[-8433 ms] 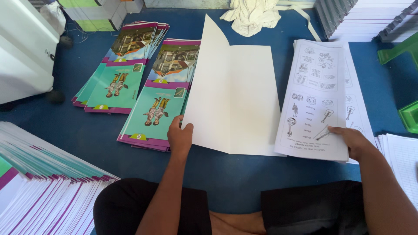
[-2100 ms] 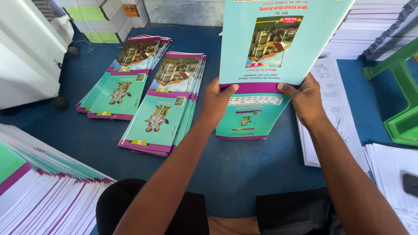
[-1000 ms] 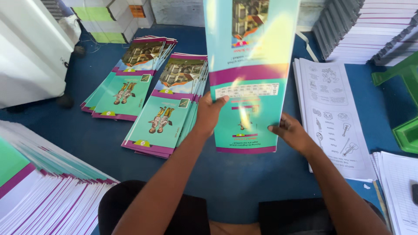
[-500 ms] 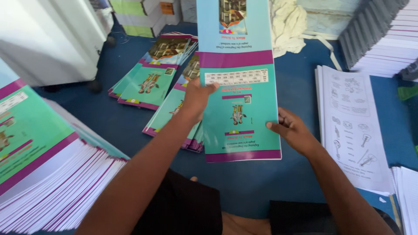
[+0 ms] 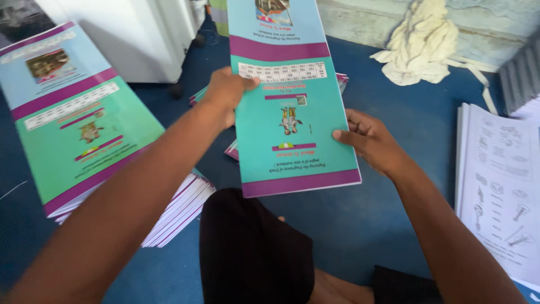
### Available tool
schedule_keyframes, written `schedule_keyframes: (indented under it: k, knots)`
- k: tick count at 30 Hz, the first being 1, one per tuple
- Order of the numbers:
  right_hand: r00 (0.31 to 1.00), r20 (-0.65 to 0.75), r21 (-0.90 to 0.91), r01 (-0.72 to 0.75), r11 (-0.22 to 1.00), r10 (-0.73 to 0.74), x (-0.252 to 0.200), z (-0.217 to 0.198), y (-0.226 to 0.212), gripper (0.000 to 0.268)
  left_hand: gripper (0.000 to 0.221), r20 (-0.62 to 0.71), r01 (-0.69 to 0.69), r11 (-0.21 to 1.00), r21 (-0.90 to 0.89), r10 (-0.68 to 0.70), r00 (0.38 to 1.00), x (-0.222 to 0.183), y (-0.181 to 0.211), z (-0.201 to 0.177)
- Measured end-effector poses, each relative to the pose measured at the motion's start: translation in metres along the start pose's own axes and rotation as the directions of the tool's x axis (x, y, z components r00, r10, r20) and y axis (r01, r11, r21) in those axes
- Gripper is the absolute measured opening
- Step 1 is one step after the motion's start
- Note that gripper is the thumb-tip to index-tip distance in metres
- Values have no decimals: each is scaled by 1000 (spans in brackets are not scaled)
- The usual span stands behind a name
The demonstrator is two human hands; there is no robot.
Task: The person sits on the floor and repeatedly inserts a printed sheet into a book cover, closes the cover, and places the assembled book onto a growing stack. The person handles book covers and printed sheets throughout the clip.
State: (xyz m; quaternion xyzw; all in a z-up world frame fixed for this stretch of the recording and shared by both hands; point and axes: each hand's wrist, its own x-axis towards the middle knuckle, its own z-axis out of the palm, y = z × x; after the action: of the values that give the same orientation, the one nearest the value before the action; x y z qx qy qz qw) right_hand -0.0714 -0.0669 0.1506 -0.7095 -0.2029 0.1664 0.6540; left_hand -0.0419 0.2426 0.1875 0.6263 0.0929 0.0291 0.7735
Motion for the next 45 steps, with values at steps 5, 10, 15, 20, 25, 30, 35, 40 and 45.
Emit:
schedule_keyframes:
  k: [5, 10, 15, 20, 25, 30, 35, 40, 45]
  knots:
    - [998, 62, 51, 10, 999, -13, 25, 35, -22, 59, 28, -80, -45, 997, 62, 50, 996, -11, 30, -45]
    - [986, 162, 95, 18, 995, -33, 49, 69, -37, 56, 30, -153, -76, 996, 47, 82, 985, -25, 56, -88]
    - [984, 179, 131, 3, 991, -27, 80, 105, -40, 47, 34, -298, -42, 996, 83, 65, 952, -37, 73, -132]
    - [950, 289, 227, 56, 972, -122, 101, 138, -39, 45, 36, -401, -39, 991, 125, 87, 912, -44, 82, -179]
    - [930, 347, 226, 39, 973, -118, 112, 174, -45, 41, 35, -505, -41, 989, 139, 106, 857, -57, 92, -224]
    - [930, 352, -51, 131, 990, -105, 115, 209, -60, 42, 32, -545, -30, 974, 225, 152, 824, -81, 106, -251]
    - [913, 387, 55, 119, 991, -131, 110, 237, -63, 45, 31, -586, 4, 971, 238, 141, 798, -103, 116, -263]
    - [913, 392, -6, 127, 992, -114, 117, 249, -67, 44, 32, -617, -5, 981, 192, 124, 777, -111, 118, -275]
    - [915, 396, -90, 119, 989, -74, 133, 258, -69, 41, 32, -679, 13, 982, 190, 122, 724, -112, 110, -290]
